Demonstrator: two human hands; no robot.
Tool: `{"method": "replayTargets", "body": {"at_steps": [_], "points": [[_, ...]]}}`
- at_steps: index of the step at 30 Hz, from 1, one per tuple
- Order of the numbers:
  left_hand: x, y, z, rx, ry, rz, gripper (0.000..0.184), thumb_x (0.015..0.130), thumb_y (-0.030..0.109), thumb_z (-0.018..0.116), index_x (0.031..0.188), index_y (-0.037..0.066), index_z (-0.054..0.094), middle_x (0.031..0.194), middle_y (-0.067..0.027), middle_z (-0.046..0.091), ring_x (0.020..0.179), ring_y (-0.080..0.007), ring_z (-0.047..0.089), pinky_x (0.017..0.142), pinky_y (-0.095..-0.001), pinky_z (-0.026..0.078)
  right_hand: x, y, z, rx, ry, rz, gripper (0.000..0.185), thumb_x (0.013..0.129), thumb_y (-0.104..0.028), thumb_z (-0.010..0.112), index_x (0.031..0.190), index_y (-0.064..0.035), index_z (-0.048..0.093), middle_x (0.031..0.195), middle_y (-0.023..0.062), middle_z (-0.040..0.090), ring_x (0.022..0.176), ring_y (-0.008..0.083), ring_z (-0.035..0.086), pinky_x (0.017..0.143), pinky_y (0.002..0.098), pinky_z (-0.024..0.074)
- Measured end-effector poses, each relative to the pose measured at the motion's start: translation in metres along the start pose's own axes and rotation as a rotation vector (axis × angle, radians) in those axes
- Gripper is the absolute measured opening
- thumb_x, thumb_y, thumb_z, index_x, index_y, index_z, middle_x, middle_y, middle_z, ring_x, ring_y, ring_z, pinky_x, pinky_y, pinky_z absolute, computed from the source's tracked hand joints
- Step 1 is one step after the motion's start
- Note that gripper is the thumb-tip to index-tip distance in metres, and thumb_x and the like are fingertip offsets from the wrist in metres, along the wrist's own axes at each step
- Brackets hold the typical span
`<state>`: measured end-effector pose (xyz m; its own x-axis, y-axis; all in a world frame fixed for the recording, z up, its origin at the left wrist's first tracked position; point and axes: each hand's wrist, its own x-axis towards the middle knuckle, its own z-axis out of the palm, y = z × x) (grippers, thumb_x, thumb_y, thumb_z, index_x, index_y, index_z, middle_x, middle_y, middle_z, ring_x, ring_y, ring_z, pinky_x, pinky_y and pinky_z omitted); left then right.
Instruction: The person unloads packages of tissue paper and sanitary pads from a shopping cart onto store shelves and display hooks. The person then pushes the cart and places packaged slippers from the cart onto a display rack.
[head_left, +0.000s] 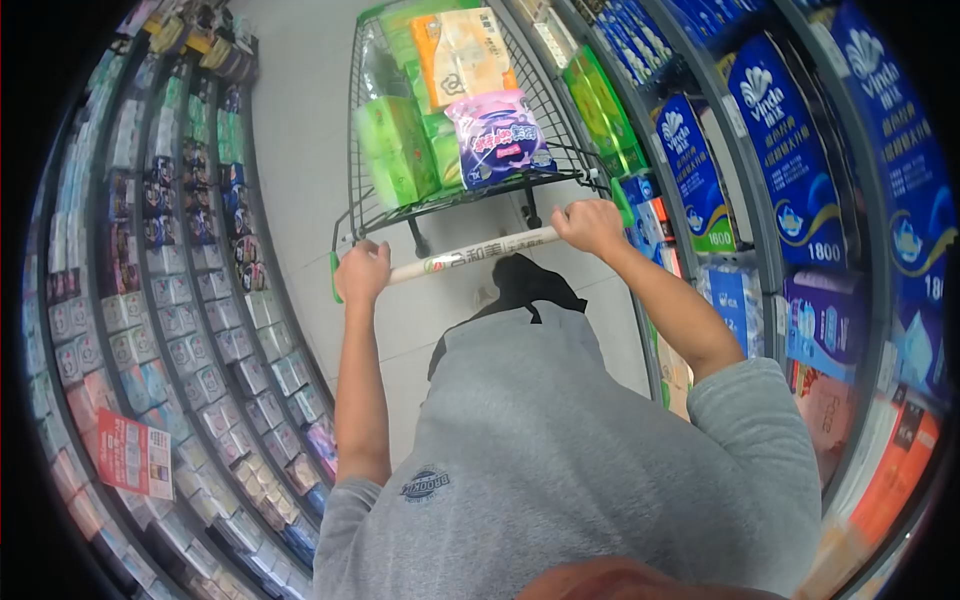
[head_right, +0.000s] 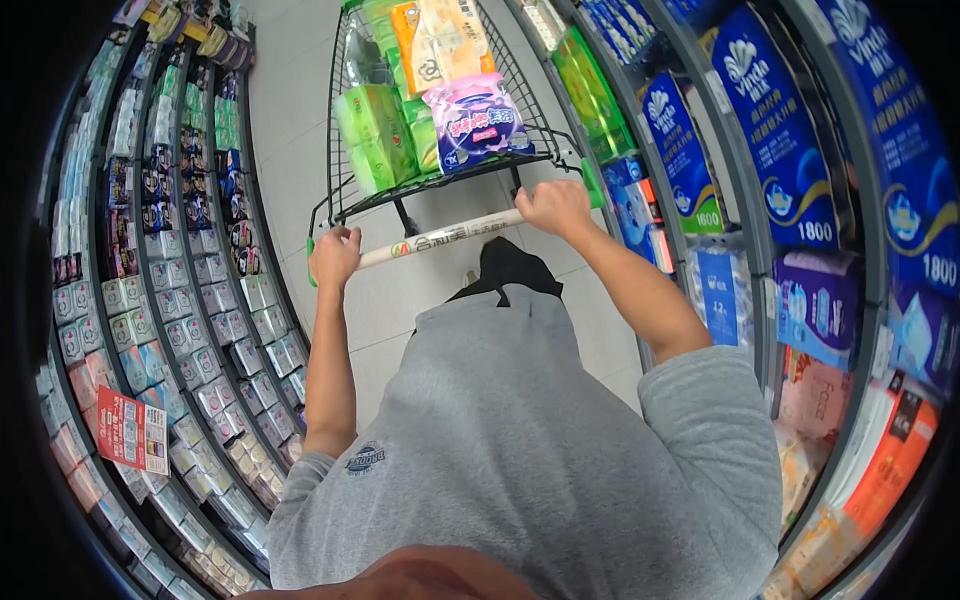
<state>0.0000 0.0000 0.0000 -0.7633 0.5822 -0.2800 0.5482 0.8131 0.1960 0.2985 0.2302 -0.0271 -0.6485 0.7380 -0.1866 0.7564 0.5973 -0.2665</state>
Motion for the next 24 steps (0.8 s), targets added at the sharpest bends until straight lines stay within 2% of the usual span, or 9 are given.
{"method": "replayTargets", "body": {"at_steps": [7, 10, 12, 13, 15, 18, 24], "points": [[-0.091, -0.004, 0.032, 0.011, 0.055, 0.046, 0.036, 0.080, 0.043, 0.059, 0.091, 0.011, 0.071, 0.086, -0.0191, 0.069, 0.085, -0.0366, 0.066, 0.077, -0.0441, 0.051, -0.099, 0.027, 0.003, 0.029, 0.085, -0.041, 0.047, 0.082, -0.043, 0.050, 0.058, -0.0060, 0.068, 0.057, 0.0185, 0.061, 0.057, 0.0371, 0.062, 0.056, 0.0471, 0.0491], [-0.129, -0.004, 0.045, 0.009, 0.077, -0.010, 0.034, 0.080, 0.042, 0.060, 0.090, 0.012, 0.072, 0.087, -0.0180, 0.069, 0.086, -0.0361, 0.066, 0.077, -0.0443, 0.051, -0.134, 0.040, 0.006, 0.039, 0.093, -0.014, 0.048, 0.083, -0.042, 0.050, 0.058, -0.0047, 0.068, 0.057, 0.0187, 0.061, 0.057, 0.0367, 0.063, 0.057, 0.0469, 0.0492], [-0.151, 0.004, 0.051, 0.009, 0.074, 0.000, 0.033, 0.079, 0.042, 0.061, 0.089, 0.013, 0.072, 0.088, -0.0176, 0.069, 0.087, -0.0358, 0.066, 0.077, -0.0442, 0.051, -0.155, 0.056, 0.008, 0.082, 0.168, -0.097, 0.049, 0.082, -0.041, 0.052, 0.053, -0.0037, 0.065, 0.053, 0.0182, 0.059, 0.051, 0.0350, 0.060, 0.052, 0.0447, 0.0475], [-0.172, 0.000, 0.050, 0.008, 0.043, -0.059, 0.033, 0.079, 0.041, 0.062, 0.090, 0.012, 0.072, 0.090, -0.0179, 0.069, 0.088, -0.0357, 0.066, 0.078, -0.0440, 0.051, -0.170, 0.056, 0.002, 0.095, 0.161, -0.096, 0.049, 0.082, -0.041, 0.052, 0.053, -0.0037, 0.065, 0.053, 0.0182, 0.059, 0.051, 0.0350, 0.060, 0.052, 0.0447, 0.0475], [-0.203, 0.006, 0.057, 0.021, 0.011, -0.124, 0.033, 0.078, 0.041, 0.063, 0.090, 0.012, 0.072, 0.091, -0.0182, 0.069, 0.089, -0.0356, 0.066, 0.078, -0.0437, 0.051, -0.199, 0.062, -0.001, 0.106, 0.069, -0.088, 0.051, 0.083, -0.042, 0.050, 0.057, -0.0021, 0.067, 0.057, 0.0186, 0.062, 0.056, 0.0355, 0.063, 0.059, 0.0456, 0.0498], [-0.230, 0.020, 0.068, 0.045, -0.008, -0.087, 0.035, 0.078, 0.040, 0.063, 0.093, 0.010, 0.073, 0.092, -0.0208, 0.068, 0.091, -0.0368, 0.065, 0.082, -0.0434, 0.050, -0.228, 0.087, 0.008, 0.091, 0.119, -0.137, 0.049, 0.083, -0.041, 0.050, 0.056, -0.0034, 0.067, 0.056, 0.0178, 0.062, 0.054, 0.0338, 0.063, 0.058, 0.0435, 0.0494], [-0.308, 0.012, 0.085, 0.045, 0.027, -0.150, 0.036, 0.078, 0.043, 0.062, 0.095, 0.014, 0.072, 0.090, -0.0167, 0.069, 0.089, -0.0354, 0.066, 0.080, -0.0441, 0.050, -0.298, 0.100, 0.013, 0.119, 0.144, -0.165, 0.049, 0.082, -0.040, 0.051, 0.056, -0.0018, 0.067, 0.055, 0.0188, 0.061, 0.054, 0.0332, 0.062, 0.062, 0.0428, 0.0492]]}}
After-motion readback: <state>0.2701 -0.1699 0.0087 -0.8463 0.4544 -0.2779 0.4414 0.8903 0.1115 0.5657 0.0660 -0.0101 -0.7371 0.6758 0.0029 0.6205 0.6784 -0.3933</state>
